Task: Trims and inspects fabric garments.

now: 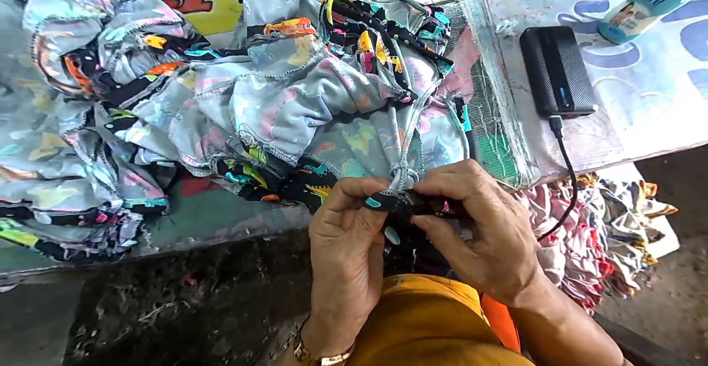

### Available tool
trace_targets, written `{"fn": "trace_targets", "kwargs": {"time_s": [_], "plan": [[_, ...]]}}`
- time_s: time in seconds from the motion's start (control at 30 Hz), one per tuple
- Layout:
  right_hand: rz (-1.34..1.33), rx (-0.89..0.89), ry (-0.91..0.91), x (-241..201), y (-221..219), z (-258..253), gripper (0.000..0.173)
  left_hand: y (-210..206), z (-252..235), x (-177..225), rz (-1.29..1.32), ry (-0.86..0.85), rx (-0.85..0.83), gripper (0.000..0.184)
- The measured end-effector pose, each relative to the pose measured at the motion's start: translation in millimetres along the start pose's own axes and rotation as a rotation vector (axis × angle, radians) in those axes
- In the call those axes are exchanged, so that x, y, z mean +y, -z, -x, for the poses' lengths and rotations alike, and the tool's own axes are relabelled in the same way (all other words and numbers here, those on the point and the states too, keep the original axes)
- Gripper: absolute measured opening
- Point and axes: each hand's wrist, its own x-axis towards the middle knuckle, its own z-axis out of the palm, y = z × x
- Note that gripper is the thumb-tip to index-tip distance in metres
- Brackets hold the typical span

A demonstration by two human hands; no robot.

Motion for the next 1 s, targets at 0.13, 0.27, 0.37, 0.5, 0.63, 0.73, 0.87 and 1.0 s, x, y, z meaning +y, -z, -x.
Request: {"fn": "trace_targets", "kwargs": {"time_s": [0.13,0.27,0.37,0.5,0.63,0.73,0.87,1.0], "plan": [[0.012,0.028,0.030,2.0,-3.9,-0.2,0.017,1.9,1.3,0.5,0.034,0.034,0.006,0.015],[-0.023,0.043,0.032,2.4,-4.1,-1.8,0.015,2.1,1.6,-0.4,0.040,0.051,0.009,0.014],[-0.043,0.033,0.029,3.7,-4.0,-2.5,0.014,2.1,1.4,-0.7,0.026,0.051,0.004,0.013],[-0.051,0.029,0.029,6.0,-4.7,-1.3,0.013,3.1,1.6,-2.1,0.028,0.050,0.007,0.014],[-0.055,0.035,0.029,8.1,-4.8,-0.1,0.011,4.1,1.8,-3.7,0.013,0.039,0.003,0.014],[-0.071,0.026,0.014,8.0,-3.3,0.0,0.011,4.1,1.8,-4.2,-0.001,0.032,-0.006,0.014],[-0.091,-0.001,0.015,7.9,-0.8,-0.5,0.016,3.7,1.9,-3.9,-0.013,0.031,-0.007,0.013],[-0.066,-0.008,0.031,8.6,-1.7,-2.4,0.015,3.8,1.3,-4.4,-0.036,0.040,-0.026,0.013]]}}
